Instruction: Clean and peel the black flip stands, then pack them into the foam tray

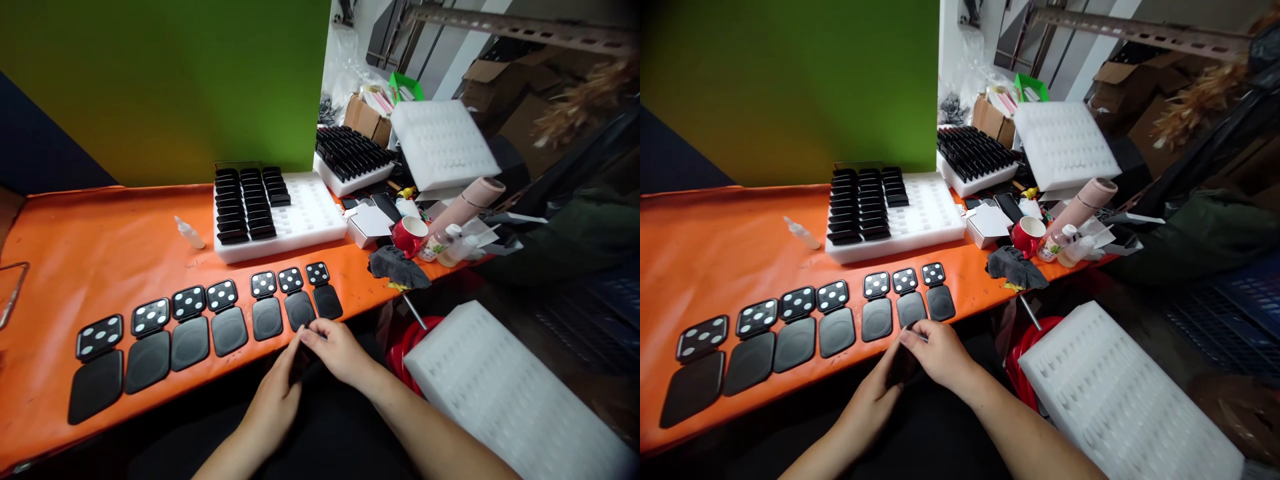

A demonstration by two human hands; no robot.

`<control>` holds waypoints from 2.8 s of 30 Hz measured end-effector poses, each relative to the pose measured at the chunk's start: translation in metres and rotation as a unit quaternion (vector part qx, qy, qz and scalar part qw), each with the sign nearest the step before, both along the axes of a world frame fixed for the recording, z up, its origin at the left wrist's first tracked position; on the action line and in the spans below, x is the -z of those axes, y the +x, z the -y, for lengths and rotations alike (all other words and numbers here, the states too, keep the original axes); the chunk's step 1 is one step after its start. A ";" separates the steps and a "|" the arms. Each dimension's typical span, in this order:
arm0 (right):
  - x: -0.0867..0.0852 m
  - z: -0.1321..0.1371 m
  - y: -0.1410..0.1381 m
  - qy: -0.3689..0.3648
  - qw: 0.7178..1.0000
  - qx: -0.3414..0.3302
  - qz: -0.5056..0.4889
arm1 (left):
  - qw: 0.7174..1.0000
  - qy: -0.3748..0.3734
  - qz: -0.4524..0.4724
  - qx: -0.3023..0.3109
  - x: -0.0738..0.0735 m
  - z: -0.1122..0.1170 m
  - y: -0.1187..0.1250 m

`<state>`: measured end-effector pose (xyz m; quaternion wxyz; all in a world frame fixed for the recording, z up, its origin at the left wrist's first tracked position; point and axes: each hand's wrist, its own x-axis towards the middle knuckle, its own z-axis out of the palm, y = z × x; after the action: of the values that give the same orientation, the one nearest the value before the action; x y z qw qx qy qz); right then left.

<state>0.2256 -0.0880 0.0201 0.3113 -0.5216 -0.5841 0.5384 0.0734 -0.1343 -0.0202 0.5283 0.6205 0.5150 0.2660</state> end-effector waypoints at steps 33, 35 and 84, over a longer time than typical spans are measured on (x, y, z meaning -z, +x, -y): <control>-0.026 0.019 -0.008 0.154 0.941 -0.119 0.278 | 0.998 0.055 -0.010 -0.014 -0.015 -0.001 0.001; -0.025 0.020 -0.008 0.147 0.946 -0.103 0.270 | 0.999 0.048 -0.014 -0.011 -0.018 -0.002 0.002; -0.017 0.022 -0.010 0.171 0.926 -0.142 0.304 | 0.989 -0.090 0.114 -0.042 -0.004 0.002 0.007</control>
<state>0.2152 -0.1105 0.0371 0.1233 -0.5103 -0.8021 0.2846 0.0804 -0.1366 -0.0166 0.6257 0.5140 0.4989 0.3089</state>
